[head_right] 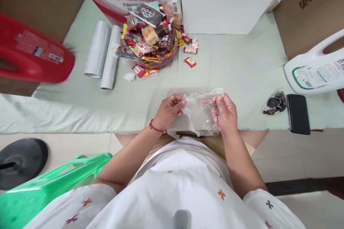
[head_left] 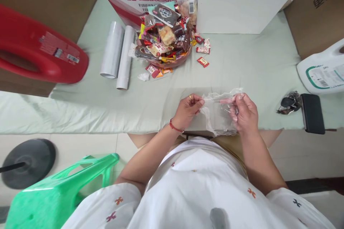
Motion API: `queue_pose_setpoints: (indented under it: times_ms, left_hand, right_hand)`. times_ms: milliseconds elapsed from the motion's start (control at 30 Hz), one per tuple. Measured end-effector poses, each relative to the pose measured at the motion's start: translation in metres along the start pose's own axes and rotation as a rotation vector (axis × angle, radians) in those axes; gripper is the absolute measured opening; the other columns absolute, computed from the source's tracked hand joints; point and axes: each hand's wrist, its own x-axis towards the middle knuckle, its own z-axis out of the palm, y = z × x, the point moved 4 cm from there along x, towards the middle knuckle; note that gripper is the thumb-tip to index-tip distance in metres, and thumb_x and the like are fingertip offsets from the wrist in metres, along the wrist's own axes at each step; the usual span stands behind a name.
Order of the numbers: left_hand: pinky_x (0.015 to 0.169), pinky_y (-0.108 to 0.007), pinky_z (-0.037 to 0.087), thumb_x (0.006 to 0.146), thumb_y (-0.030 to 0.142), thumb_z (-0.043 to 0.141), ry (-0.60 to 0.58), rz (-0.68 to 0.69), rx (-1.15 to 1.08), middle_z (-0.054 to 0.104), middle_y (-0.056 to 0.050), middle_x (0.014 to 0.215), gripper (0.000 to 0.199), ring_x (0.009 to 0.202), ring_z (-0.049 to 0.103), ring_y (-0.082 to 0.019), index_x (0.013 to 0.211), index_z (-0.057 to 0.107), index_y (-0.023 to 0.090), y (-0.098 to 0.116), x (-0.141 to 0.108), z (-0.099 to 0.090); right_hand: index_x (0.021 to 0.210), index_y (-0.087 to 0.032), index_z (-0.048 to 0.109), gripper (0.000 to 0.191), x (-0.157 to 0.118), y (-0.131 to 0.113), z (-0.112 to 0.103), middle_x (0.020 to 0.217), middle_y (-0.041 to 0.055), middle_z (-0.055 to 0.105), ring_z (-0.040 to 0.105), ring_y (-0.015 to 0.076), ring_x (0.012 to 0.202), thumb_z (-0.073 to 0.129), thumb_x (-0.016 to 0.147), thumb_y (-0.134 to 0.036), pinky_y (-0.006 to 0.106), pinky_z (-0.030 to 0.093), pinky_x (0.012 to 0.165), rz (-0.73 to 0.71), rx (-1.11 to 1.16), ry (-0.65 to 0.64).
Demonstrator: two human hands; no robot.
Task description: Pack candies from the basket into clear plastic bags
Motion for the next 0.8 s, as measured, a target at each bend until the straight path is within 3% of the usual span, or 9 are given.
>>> queue_pose_setpoints:
  times_ms: [100,200,267,367,533,633,800]
  left_hand:
    - [0.066,-0.023,0.05,0.072,0.04,0.089,-0.057,-0.079,-0.183,0.062,0.003,0.075,0.036,0.07,0.059,-0.01,0.081,0.061,0.019,0.003,-0.006,0.007]
    - [0.086,-0.037,0.058,0.07,0.032,0.089,-0.207,-0.25,-0.412,0.072,-0.004,0.1,0.034,0.104,0.069,-0.023,0.082,0.06,0.019,0.006,-0.013,0.018]
    - [0.092,-0.045,0.058,0.069,0.028,0.089,-0.286,-0.302,-0.476,0.074,-0.008,0.109,0.033,0.114,0.069,-0.029,0.079,0.059,0.018,0.008,-0.015,0.023]
    - [0.09,-0.043,0.058,0.067,0.022,0.09,-0.278,-0.308,-0.475,0.075,-0.007,0.1,0.037,0.1,0.073,-0.026,0.075,0.054,0.018,0.007,-0.013,0.021]
    - [0.065,-0.022,0.05,0.059,0.017,0.094,-0.139,-0.214,-0.405,0.064,0.005,0.074,0.051,0.065,0.061,-0.008,0.072,0.045,0.019,0.005,-0.007,0.01]
    - [0.06,-0.019,0.046,0.057,0.021,0.095,-0.064,-0.142,-0.317,0.057,0.008,0.07,0.051,0.062,0.055,-0.006,0.074,0.047,0.019,0.01,-0.009,0.003]
    - [0.067,-0.022,0.048,0.058,0.028,0.094,0.011,-0.028,-0.131,0.055,0.007,0.071,0.049,0.065,0.054,-0.007,0.074,0.049,0.019,0.02,-0.015,-0.009]
  right_hand:
    - [0.081,-0.024,0.052,0.043,0.002,0.004,0.002,0.073,-0.0009,0.073,0.032,0.0055,0.034,0.069,0.09,-0.063,0.024,0.019,0.033,0.033,0.042,-0.018]
    - [0.081,-0.024,0.054,0.041,0.004,0.008,0.005,0.071,-0.0014,0.072,0.037,0.0067,0.037,0.068,0.091,-0.061,0.024,0.025,0.035,-0.015,-0.03,-0.028]
    - [0.082,-0.024,0.056,0.04,0.005,0.011,0.006,0.068,-0.002,0.07,0.038,0.0077,0.038,0.066,0.093,-0.061,0.024,0.027,0.036,-0.042,-0.098,-0.025]
    - [0.084,-0.025,0.057,0.039,0.005,0.013,0.005,0.066,-0.0027,0.068,0.038,0.0086,0.038,0.063,0.095,-0.061,0.025,0.027,0.035,-0.052,-0.165,-0.013]
    - [0.085,-0.025,0.058,0.037,0.005,0.011,-0.003,0.065,-0.0032,0.066,0.041,0.0097,0.039,0.063,0.096,-0.06,0.026,0.028,0.035,-0.088,-0.199,0.032]
    - [0.084,-0.025,0.059,0.038,0.005,0.01,-0.01,0.066,-0.0032,0.065,0.043,0.01,0.04,0.064,0.095,-0.061,0.026,0.03,0.036,-0.11,-0.216,0.061]
    - [0.084,-0.024,0.06,0.039,0.002,0.011,-0.018,0.066,-0.0029,0.064,0.043,0.0101,0.04,0.064,0.094,-0.062,0.026,0.032,0.036,-0.14,-0.221,0.065]
